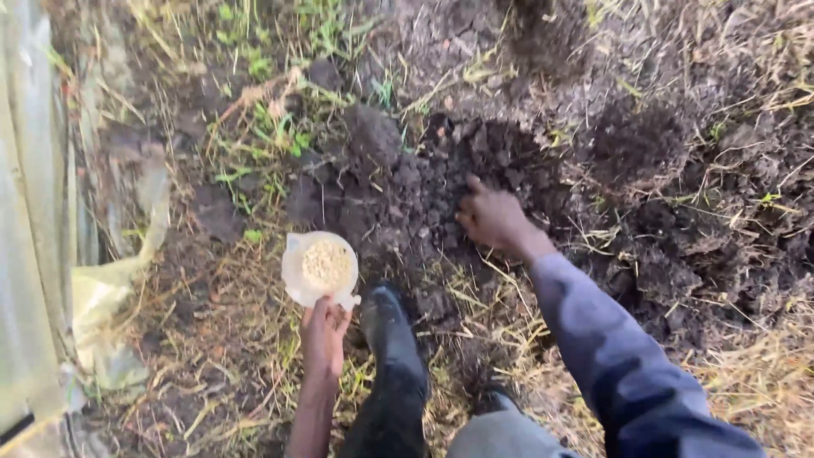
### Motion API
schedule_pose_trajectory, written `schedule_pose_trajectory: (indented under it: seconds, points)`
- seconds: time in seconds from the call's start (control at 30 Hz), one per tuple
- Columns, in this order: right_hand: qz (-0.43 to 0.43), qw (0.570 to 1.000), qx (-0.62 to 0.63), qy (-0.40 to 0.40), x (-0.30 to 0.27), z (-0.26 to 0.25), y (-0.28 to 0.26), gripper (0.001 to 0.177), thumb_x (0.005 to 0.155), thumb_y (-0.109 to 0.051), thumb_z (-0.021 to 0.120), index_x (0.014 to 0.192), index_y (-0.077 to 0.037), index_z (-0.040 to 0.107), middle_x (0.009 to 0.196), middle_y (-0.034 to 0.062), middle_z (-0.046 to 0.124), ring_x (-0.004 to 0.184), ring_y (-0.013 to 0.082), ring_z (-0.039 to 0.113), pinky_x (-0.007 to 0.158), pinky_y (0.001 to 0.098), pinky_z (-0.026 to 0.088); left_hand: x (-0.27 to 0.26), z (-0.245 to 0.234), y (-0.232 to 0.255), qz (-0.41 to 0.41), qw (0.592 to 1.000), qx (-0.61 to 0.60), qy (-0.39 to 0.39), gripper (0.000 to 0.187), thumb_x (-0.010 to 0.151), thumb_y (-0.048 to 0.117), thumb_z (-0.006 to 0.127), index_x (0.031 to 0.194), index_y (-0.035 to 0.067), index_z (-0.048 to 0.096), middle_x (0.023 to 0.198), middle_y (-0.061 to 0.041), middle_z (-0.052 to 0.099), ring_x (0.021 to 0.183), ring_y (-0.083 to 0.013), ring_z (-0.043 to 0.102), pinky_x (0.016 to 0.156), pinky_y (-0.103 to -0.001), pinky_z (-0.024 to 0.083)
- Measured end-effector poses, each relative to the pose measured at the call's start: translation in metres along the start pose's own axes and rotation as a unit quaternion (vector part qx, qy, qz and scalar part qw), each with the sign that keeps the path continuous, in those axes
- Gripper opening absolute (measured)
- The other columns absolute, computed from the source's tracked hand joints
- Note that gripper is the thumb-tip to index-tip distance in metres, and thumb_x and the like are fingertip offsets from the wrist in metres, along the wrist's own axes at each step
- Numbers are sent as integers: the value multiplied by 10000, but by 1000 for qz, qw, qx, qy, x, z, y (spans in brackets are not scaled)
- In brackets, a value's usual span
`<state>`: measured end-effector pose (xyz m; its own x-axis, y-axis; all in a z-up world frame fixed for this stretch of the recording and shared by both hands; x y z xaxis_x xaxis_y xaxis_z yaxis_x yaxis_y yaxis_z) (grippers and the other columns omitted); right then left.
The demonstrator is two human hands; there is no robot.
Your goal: Planting seeds in the soil by hand from a small plastic container
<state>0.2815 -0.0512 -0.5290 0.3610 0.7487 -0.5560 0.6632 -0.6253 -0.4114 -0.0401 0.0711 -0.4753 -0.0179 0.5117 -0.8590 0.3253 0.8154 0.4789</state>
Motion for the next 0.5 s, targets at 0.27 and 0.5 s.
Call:
schedule_pose_trajectory:
  seconds: [0.27,0.5]
  points:
    - [154,973,-115,-129,-19,20,58,391,940,-465,518,953,-205,810,934,72,808,942,323,780,791,475,585,-43,35,58,2,1000,26,-8,602,982,166,550,1470,-85,304,1044,-93,460,1149,-215,518,1144,-423,448]
    - [57,987,-68,137,5,-20,62,340,811,-123,763,1124,-206,658,1139,91,711,798,409,749,707,545,596,-58,32,56,-18,999,46,-1,540,979,226,579,1403,-52,391,1205,-164,471,1337,-295,482,1196,-464,407]
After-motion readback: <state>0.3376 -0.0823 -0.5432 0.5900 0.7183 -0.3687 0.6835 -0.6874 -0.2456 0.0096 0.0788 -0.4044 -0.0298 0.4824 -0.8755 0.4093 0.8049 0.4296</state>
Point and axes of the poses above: each hand's wrist, its own x-axis towards the middle knuckle, its own z-axis out of the palm, y = z × x, the point moved 9 cm from there along x, towards the middle knuckle
